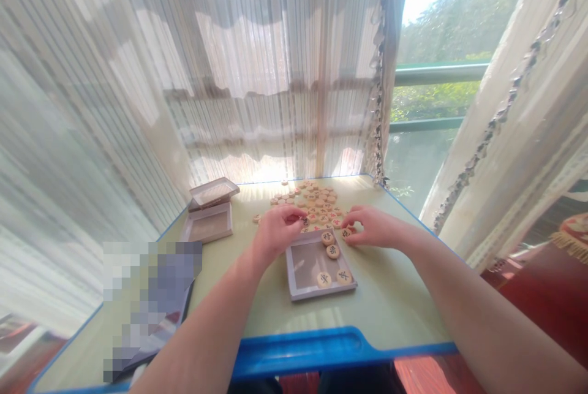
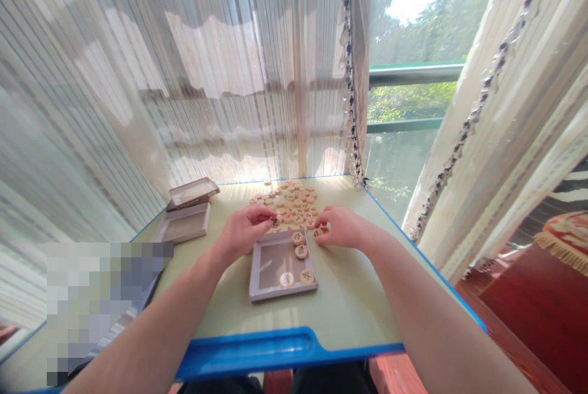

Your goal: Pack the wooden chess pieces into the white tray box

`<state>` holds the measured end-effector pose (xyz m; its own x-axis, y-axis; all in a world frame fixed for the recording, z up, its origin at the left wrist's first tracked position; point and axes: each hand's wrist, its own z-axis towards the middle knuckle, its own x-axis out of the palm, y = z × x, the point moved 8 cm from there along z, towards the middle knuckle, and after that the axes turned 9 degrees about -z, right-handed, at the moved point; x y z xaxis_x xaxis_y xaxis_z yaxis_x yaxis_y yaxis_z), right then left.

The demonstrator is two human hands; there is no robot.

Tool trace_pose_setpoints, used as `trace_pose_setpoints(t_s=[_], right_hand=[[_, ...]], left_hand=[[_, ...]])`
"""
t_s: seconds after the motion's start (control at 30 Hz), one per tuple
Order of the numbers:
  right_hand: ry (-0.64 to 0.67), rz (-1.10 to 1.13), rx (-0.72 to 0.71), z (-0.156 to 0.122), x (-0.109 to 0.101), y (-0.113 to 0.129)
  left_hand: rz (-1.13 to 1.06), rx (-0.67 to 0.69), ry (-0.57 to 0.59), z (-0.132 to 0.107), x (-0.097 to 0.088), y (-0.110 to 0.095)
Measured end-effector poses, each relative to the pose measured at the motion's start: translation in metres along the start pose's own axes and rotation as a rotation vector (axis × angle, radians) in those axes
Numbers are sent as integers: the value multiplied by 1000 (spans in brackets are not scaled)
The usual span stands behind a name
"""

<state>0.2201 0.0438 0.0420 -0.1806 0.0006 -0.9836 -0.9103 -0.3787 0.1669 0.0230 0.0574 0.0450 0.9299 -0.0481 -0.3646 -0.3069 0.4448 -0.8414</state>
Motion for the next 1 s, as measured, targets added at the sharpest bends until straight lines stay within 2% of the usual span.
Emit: trace_pose_setpoints(t_s=[0.1,0.27,0.37,0.53,0.67,0.73,0.8,0.9,1.0], right_hand=[[-85,33,-40,-2,-9,7],[-350,184,-141,-10,-31,29],[-485,233,-208,-17,-37,42],[-528,207,-321,-22,-31,59],[-571,181,-328,-25,-33,62],[-568,173,-309,-26,-36,60],[-505,177,-278,-24,-36,56],[-332,166,-227,-19,-30,49],[-175,127,-205,-16,-19,46]], left_hand=[[-131,-44,28,-2,3,-3],[-250,-141,70,-8,10,-11],[-313,-192,86,-12,16,-11],[-436,-220,137,-16,25,-11],[-494,-258,152,-18,30,-12],[-484,-268,165,-18,31,-14],[-362,-210,120,-16,24,-17],[-19,1,29,-12,9,-28],[239,192,100,-17,14,-38]])
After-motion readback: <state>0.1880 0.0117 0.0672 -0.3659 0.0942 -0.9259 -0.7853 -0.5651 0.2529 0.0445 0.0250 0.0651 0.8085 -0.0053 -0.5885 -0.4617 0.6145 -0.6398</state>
